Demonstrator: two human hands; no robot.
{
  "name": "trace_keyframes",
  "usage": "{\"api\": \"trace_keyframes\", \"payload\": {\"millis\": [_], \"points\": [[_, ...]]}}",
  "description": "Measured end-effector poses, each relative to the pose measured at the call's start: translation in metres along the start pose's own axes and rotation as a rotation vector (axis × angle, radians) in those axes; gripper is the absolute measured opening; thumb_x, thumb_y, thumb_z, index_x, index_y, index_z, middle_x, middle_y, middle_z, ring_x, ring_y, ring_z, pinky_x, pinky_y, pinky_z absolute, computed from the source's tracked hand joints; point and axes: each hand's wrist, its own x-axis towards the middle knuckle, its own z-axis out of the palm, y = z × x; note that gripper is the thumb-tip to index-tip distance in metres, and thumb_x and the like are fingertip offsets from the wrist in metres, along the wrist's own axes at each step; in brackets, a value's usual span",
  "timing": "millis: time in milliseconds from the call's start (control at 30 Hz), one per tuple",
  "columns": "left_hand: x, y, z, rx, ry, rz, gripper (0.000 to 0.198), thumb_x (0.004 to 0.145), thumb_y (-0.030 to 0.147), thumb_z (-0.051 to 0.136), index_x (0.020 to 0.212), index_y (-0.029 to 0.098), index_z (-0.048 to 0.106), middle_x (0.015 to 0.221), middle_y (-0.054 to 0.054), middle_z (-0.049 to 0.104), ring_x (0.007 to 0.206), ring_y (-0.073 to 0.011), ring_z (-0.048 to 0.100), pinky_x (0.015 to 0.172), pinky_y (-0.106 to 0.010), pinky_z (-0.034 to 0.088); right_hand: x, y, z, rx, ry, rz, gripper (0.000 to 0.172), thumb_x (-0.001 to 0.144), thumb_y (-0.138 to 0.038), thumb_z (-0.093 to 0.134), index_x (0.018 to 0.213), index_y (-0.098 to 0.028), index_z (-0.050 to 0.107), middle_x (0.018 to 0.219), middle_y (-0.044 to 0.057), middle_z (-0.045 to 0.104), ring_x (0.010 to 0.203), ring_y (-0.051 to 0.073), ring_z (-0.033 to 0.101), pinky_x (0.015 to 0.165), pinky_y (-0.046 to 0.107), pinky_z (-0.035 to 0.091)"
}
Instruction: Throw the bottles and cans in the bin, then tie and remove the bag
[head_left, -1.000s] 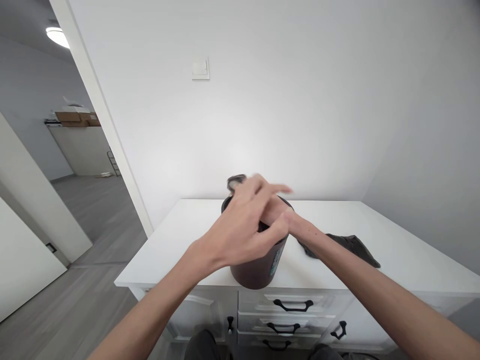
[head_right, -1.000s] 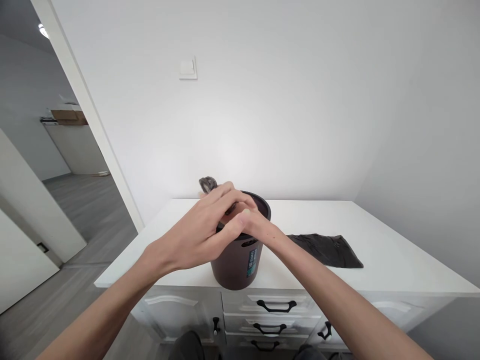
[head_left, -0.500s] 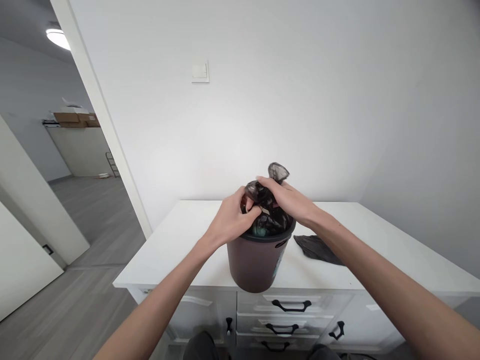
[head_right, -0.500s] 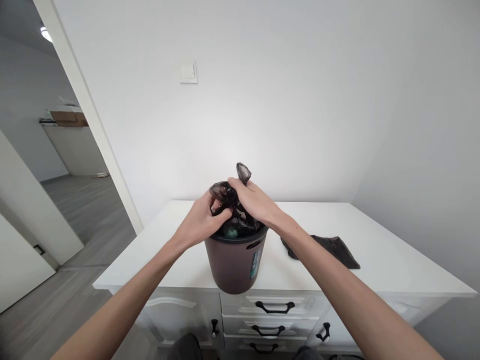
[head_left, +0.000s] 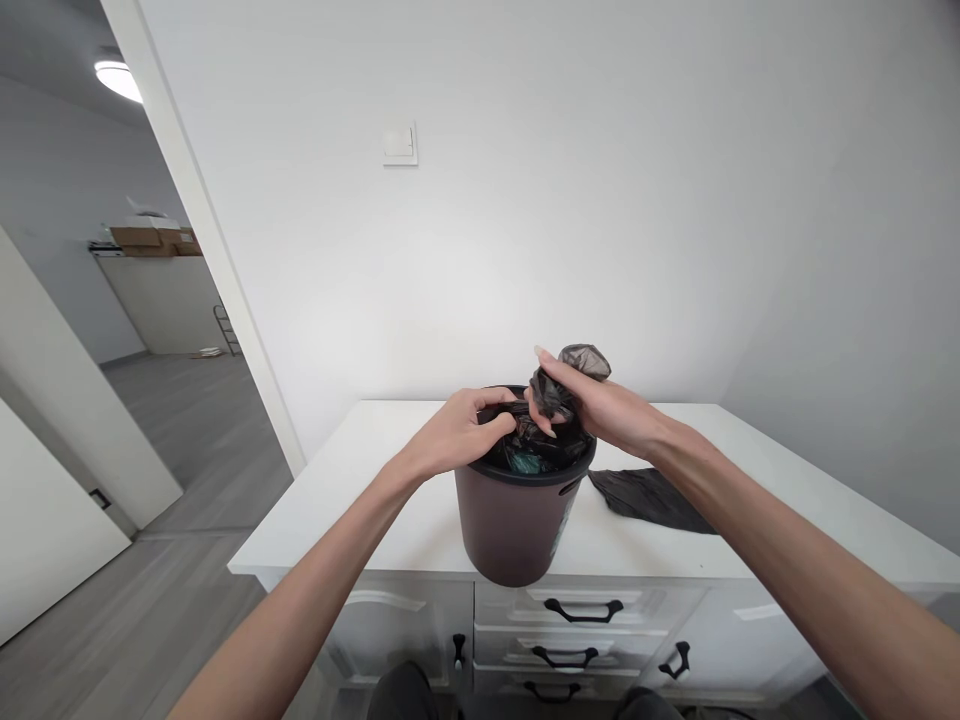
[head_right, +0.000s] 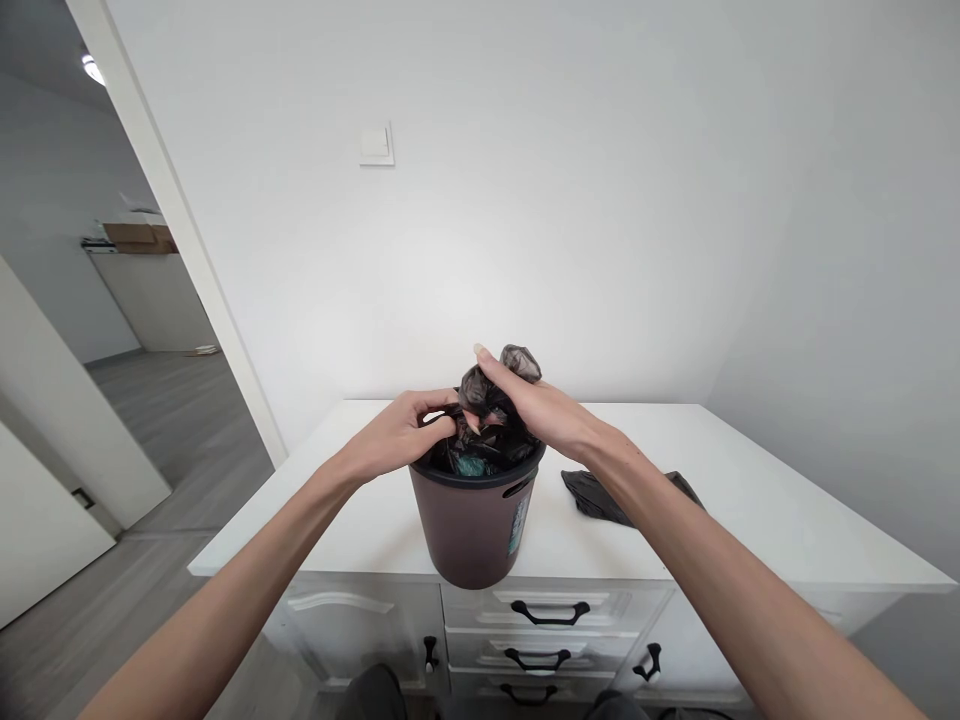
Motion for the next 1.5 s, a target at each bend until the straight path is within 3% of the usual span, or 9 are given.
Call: {"api": "trace_keyframes", "payload": {"millis": [100, 300, 400, 533, 700, 933, 1100, 1267, 1500], "points": [[0.0, 0.0, -0.001, -0.05, 0.01, -0.055, 0.019, 0.083, 0.026, 0.053, 0.084, 0.021, 0.071, 0.083, -0.002, 0.07, 0.087, -0.0216, 0.064, 0.081, -0.033, 0.05, -0.004, -0.006, -0.004, -0.217, -0.13, 0.006, 0.064, 0.095, -0.076, 0.049, 0.063, -0.023, 0.064, 0.071, 0.002, 0.064, 0.071, 0.019, 0.053, 0.072, 0.033, 0.044], [0.002, -0.005, -0.002, -0.062, 0.105, -0.129, 0.011, 0.084, 0.027, 0.05, 0.08, 0.02, 0.059, 0.074, 0.004, 0.053, 0.07, -0.0128, 0.048, 0.065, -0.026, 0.035, -0.007, -0.007, -0.016, -0.48, -0.146, -0.238, 0.031, 0.096, -0.054, 0.063, 0.096, -0.024, 0.071, 0.085, 0.001, 0.068, 0.076, 0.018, 0.058, 0.069, 0.03, 0.044], [0.003, -0.006, -0.001, -0.078, 0.122, -0.128, 0.011, 0.085, 0.029, 0.05, 0.083, 0.02, 0.058, 0.076, 0.004, 0.052, 0.073, -0.013, 0.047, 0.066, -0.025, 0.035, -0.004, 0.005, -0.018, -0.487, -0.034, -0.318, 0.024, 0.091, -0.031, 0.067, 0.115, -0.026, 0.068, 0.092, 0.001, 0.073, 0.082, 0.018, 0.065, 0.075, 0.029, 0.049], [0.001, -0.002, 0.002, -0.052, 0.128, -0.101, 0.01, 0.085, 0.028, 0.05, 0.083, 0.021, 0.058, 0.076, 0.004, 0.053, 0.072, -0.0134, 0.048, 0.068, -0.026, 0.037, 0.002, 0.02, -0.011, -0.668, 0.21, -0.417, 0.026, 0.078, -0.008, 0.058, 0.097, -0.024, 0.068, 0.083, -0.001, 0.073, 0.072, 0.017, 0.065, 0.069, 0.028, 0.047], [-0.004, 0.004, 0.002, -0.034, 0.064, -0.075, 0.026, 0.095, 0.04, 0.051, 0.081, 0.021, 0.062, 0.083, 0.0, 0.064, 0.084, -0.0182, 0.058, 0.078, -0.029, 0.044, 0.005, 0.029, 0.008, -0.721, 0.55, -0.663, 0.028, 0.078, -0.001, 0.053, 0.091, -0.023, 0.065, 0.087, 0.001, 0.073, 0.077, 0.018, 0.067, 0.069, 0.029, 0.05], [0.005, 0.002, -0.001, -0.137, 0.183, -0.18, 0.059, 0.091, 0.075, 0.053, 0.09, 0.021, 0.076, 0.093, -0.005, 0.076, 0.093, -0.0241, 0.067, 0.079, -0.033, 0.051, 0.003, 0.03, 0.02, -0.947, 0.662, -0.876, 0.031, 0.088, 0.003, 0.05, 0.09, -0.023, 0.068, 0.095, 0.005, 0.072, 0.083, 0.017, 0.066, 0.065, 0.027, 0.047], [0.007, -0.009, 0.0, 0.024, 0.308, -0.088, 0.049, 0.09, 0.067, 0.062, 0.089, 0.021, 0.079, 0.093, -0.006, 0.076, 0.092, -0.0232, 0.068, 0.073, -0.031, 0.052, -0.006, 0.033, 0.012, -1.112, 0.524, -0.84, 0.03, 0.097, -0.004, 0.054, 0.102, -0.024, 0.075, 0.099, 0.004, 0.076, 0.083, 0.015, 0.069, 0.062, 0.025, 0.046], [0.015, -0.04, -0.01, 0.401, 0.519, 0.024, 0.032, 0.095, 0.052, 0.062, 0.086, 0.026, 0.079, 0.109, -0.006, 0.076, 0.108, -0.0252, 0.066, 0.094, -0.039, 0.053, -0.021, 0.039, 0.005, -1.099, 0.403, -0.795, 0.023, 0.103, -0.014, 0.057, 0.109, -0.025, 0.077, 0.107, 0.003, 0.08, 0.09, 0.017, 0.074, 0.066, 0.027, 0.05], [0.019, -0.088, -0.044, 0.674, 0.535, -0.143, 0.029, 0.096, 0.044, 0.061, 0.082, 0.024, 0.076, 0.118, -0.008, 0.074, 0.112, -0.0292, 0.063, 0.095, -0.044, 0.051, -0.054, 0.035, -0.005, -1.049, 0.262, -0.656, 0.017, 0.101, -0.019, 0.06, 0.091, -0.022, 0.073, 0.099, 0.005, 0.078, 0.085, 0.021, 0.069, 0.072, 0.034, 0.054]]}}
